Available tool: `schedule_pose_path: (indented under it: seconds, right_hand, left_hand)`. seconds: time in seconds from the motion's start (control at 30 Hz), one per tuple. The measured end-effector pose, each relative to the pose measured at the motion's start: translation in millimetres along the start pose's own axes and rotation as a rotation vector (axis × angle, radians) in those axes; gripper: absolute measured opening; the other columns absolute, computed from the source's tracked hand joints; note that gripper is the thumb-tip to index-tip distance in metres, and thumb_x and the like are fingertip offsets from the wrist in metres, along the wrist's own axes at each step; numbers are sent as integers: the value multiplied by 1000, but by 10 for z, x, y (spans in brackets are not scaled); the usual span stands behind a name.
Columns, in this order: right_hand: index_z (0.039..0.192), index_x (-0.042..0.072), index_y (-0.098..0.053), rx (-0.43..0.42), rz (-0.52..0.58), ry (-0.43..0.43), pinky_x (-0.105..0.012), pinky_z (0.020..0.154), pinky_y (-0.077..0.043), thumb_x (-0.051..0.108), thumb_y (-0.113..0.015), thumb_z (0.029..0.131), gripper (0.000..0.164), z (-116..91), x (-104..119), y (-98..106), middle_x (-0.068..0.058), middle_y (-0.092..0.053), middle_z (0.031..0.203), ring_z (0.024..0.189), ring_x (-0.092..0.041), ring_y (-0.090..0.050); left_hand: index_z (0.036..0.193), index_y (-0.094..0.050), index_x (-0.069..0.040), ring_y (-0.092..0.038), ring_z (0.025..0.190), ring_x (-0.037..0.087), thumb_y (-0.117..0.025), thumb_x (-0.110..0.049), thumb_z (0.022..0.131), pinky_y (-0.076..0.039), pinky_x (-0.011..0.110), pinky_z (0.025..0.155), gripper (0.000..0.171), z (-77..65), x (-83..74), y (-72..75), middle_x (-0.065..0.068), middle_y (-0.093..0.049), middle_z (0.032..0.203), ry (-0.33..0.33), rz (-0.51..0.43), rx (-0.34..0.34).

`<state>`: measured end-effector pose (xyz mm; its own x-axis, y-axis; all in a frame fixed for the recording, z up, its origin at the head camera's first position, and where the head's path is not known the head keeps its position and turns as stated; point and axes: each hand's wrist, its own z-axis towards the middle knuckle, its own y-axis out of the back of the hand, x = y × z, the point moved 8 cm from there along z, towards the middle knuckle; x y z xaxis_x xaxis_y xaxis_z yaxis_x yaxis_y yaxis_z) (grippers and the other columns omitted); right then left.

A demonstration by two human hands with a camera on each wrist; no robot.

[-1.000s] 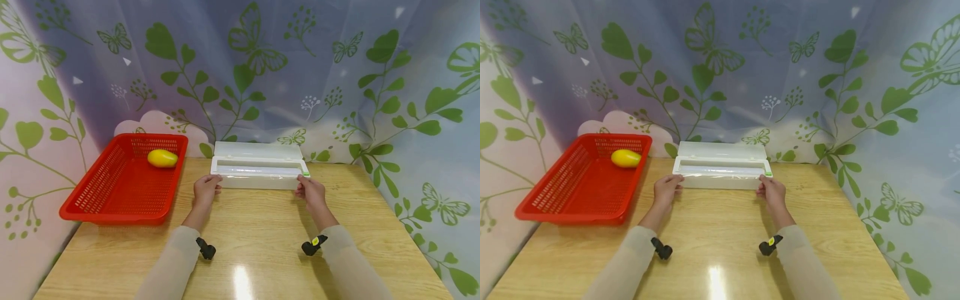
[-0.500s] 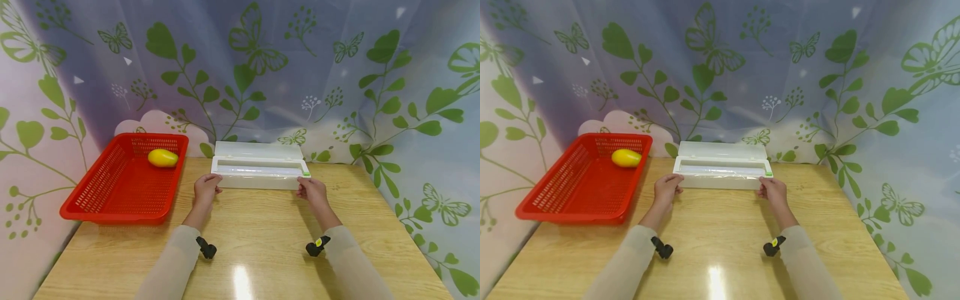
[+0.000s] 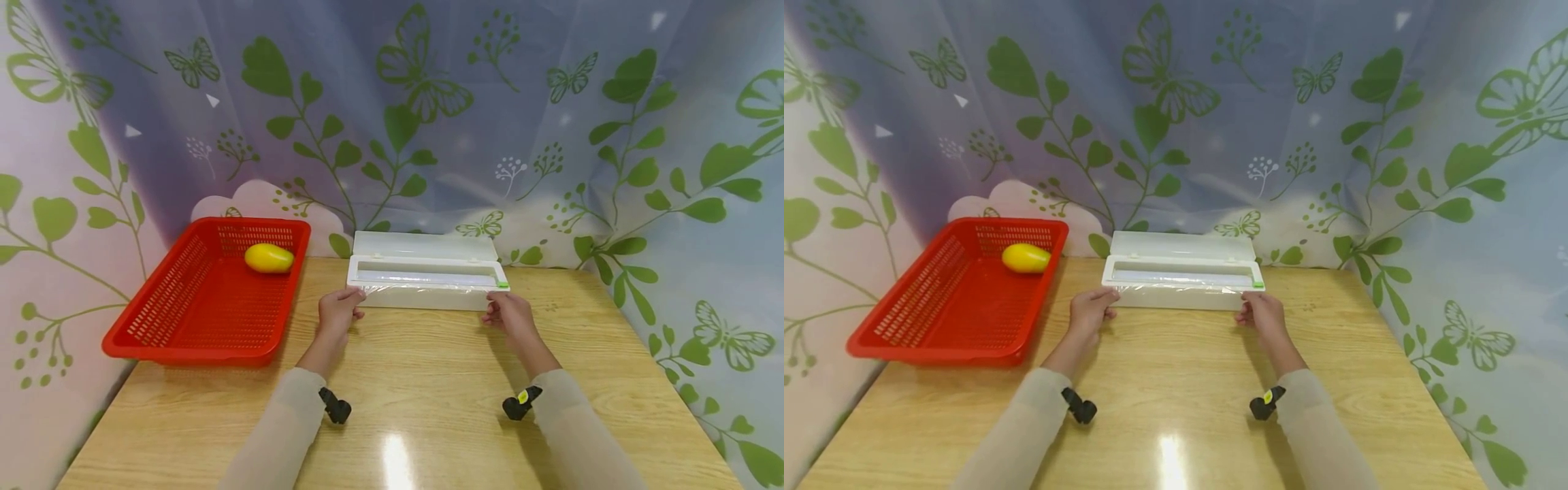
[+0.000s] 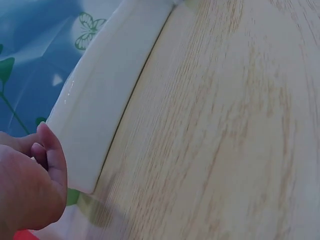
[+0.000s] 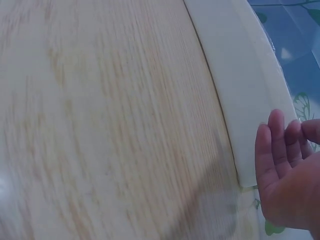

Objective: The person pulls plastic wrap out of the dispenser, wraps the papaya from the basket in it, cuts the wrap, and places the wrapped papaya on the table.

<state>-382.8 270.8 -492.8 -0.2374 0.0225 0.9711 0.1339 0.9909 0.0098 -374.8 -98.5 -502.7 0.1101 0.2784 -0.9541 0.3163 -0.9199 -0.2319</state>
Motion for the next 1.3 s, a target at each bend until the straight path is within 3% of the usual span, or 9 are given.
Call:
schedule_pose_path:
  seconds: [0.2, 0.43, 0.57, 0.73, 1.0, 1.3]
  right_hand:
    - [119, -8, -57, -23, -58, 71, -30, 69, -60, 25, -56, 103, 36, -7, 74, 24, 4, -59, 72, 63, -10, -63]
    - [119, -5, -67, -82, -202, 151, -29, 66, -58, 31, -60, 101, 41, -46, 190, 102, 4, -63, 73, 62, -12, -61]
    - [119, -7, -68, -134, -229, 194, -27, 63, -56, 28, -62, 100, 40, -72, 241, 130, 5, -65, 69, 56, -12, -60]
    - [119, -8, -67, -181, -111, 189, -24, 60, -57, 22, -64, 99, 36, -79, 256, 99, 4, -65, 71, 54, -9, -60]
    - [124, -9, -58, -126, 181, 19, -23, 61, -59, 16, -64, 100, 35, -51, 186, 28, 2, -68, 72, 57, -9, -65]
    - [114, -1, -63, -20, 166, -14, -23, 63, -59, 19, -62, 101, 23, -71, 192, 37, 3, -67, 71, 57, -9, -67]
  left_hand:
    - [112, -71, 9, -50, 61, 10, -67, -5, 95, -56, 22, 59, 23, 27, -3, -46, 7, -69, 95, 19, 42, 71]
    - [110, -74, 0, -49, 61, 14, -71, -15, 95, -51, 27, 59, 22, 76, -49, -10, 2, -70, 94, -42, 164, 105]
    - [108, -76, -1, -50, 61, 16, -72, -18, 94, -48, 27, 58, 22, 100, -85, 11, 2, -66, 91, -75, 211, 104]
    - [106, -77, -2, -50, 60, 22, -73, -17, 94, -47, 26, 56, 20, 107, -125, 37, 2, -63, 88, -108, 229, 86]
    - [107, -76, -1, -50, 61, 20, -70, -17, 96, -48, 26, 57, 20, 80, -134, 21, 2, -66, 89, -106, 222, 93]
    - [107, -75, -1, -50, 65, 20, -70, -21, 96, -49, 28, 62, 24, 79, -115, 2, 2, -69, 90, -65, 215, 118]
